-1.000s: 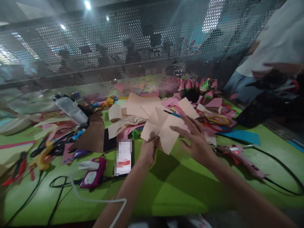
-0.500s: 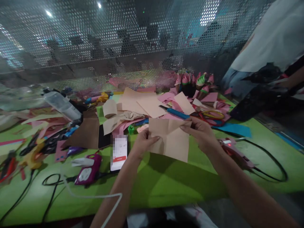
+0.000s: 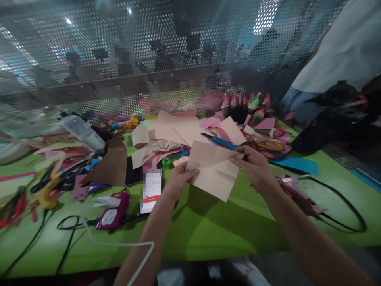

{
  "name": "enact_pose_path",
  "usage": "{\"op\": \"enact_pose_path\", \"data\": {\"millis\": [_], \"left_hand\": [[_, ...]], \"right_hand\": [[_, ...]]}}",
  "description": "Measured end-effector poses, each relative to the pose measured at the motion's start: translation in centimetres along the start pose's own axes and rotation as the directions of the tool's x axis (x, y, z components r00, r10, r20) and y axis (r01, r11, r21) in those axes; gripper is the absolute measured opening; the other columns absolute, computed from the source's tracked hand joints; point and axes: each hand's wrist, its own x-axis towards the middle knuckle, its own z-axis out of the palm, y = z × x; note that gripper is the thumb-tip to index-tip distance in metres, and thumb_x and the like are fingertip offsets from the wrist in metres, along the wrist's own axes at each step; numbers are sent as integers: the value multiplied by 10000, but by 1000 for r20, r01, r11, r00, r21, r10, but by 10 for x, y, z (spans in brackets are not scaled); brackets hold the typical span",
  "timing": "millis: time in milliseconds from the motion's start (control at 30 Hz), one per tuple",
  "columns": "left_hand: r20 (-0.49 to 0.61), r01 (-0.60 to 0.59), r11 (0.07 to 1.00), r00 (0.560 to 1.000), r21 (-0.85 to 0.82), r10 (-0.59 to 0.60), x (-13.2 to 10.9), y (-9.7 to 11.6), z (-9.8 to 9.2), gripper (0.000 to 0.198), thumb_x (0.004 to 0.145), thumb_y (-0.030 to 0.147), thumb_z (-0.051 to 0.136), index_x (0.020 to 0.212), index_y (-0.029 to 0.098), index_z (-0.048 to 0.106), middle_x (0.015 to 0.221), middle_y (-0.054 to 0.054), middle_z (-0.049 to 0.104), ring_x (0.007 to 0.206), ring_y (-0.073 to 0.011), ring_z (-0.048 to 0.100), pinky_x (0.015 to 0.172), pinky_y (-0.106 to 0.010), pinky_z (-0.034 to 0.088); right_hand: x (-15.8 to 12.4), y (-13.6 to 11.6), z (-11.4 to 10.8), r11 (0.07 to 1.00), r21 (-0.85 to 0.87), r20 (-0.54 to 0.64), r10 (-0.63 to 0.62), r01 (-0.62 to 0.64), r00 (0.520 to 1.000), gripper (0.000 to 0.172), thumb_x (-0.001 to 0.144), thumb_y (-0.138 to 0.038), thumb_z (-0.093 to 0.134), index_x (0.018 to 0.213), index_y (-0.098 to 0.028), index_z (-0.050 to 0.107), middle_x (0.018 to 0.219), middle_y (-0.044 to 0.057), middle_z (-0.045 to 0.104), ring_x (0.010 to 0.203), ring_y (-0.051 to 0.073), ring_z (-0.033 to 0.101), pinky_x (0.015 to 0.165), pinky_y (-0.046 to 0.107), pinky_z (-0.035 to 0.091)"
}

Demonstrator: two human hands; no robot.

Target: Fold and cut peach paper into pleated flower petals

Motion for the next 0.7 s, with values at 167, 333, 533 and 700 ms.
{"op": "enact_pose_path", "data": {"millis": [167,333,533,700], "left_hand": [[-63,16,999,998,-36,-19,1,0,-1,413,526,205,863,907,139,718,834,-56,760,737,-173,695,745,-281,551],[-55,29,996,998,-82,-34,0,2,-1,381,551,175,836,912,140,716,830,-57,757,743,-168,695,755,-278,549],[-11,36,999,999,-16,-36,-3,4,-1,430,527,234,862,922,133,728,869,-62,763,721,-154,678,686,-242,516],[98,-25,991,995,134,11,-4,4,1,411,594,380,839,912,146,726,778,-40,739,529,-103,607,492,-200,399]], "right_hand": [[-1,-12,-11,926,-229,198,-258,301,945,421,806,-300,638,1228,-309,633,1400,59,532,1286,287,497,987,441,468],[2,-13,-22,886,-279,345,-267,370,900,339,773,-182,551,1047,-287,721,1446,51,498,1366,294,420,1093,495,374],[6,-11,-18,929,-246,264,-210,277,941,110,736,-277,680,831,-262,735,1347,55,587,1281,294,504,1051,497,399],[9,-4,-9,995,-81,60,-56,61,997,296,612,-467,819,649,-214,668,925,67,713,939,253,651,815,389,504]]}}
